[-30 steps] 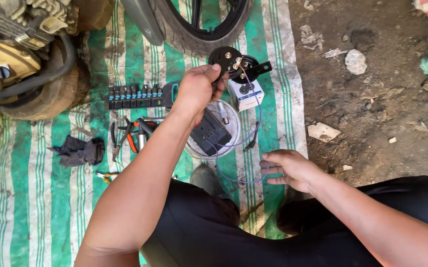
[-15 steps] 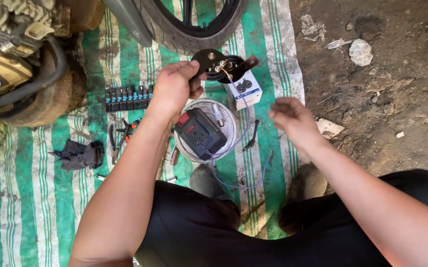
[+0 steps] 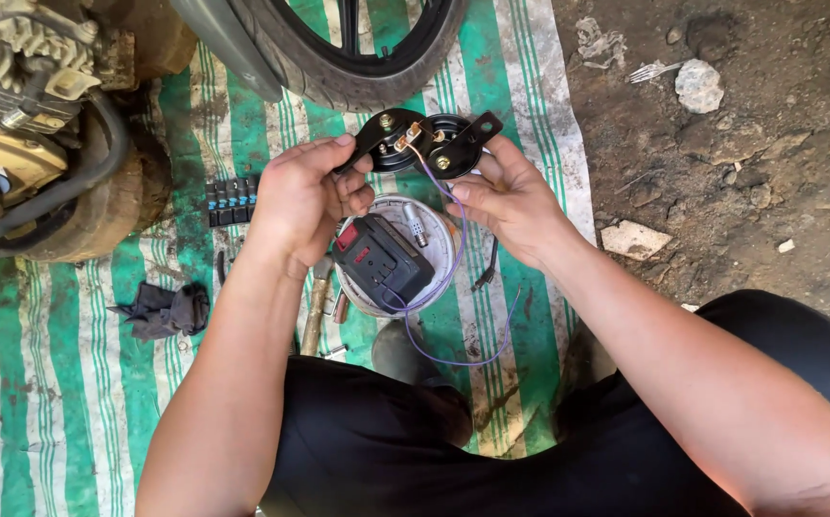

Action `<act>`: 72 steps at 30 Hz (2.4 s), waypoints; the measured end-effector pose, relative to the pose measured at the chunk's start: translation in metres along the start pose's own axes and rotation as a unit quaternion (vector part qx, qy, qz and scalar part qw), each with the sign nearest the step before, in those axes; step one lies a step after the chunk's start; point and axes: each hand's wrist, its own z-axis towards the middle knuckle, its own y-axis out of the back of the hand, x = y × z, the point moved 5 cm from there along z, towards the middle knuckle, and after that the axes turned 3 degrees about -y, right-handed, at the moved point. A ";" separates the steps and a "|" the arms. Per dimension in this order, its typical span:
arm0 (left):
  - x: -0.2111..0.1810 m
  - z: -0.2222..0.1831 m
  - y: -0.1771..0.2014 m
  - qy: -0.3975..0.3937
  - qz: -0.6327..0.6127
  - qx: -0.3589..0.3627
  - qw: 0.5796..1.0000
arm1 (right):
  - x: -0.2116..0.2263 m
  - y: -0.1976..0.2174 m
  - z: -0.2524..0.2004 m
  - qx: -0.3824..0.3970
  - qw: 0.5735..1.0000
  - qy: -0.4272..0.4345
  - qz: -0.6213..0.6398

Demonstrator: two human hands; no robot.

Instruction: Connecting electrical wires to a motorcycle horn and inspecting the unit

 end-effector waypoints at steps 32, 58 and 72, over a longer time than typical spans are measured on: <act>0.022 0.020 -0.009 -0.197 -0.019 0.221 0.955 | 0.007 0.025 0.006 -0.075 0.991 -0.074 0.085; 0.055 0.040 -0.004 -0.038 -0.083 0.149 0.985 | 0.008 0.018 0.002 -0.041 0.991 -0.052 0.118; 0.095 0.027 -0.049 -0.122 0.031 0.272 0.954 | 0.049 0.020 0.001 -0.038 0.988 -0.003 0.147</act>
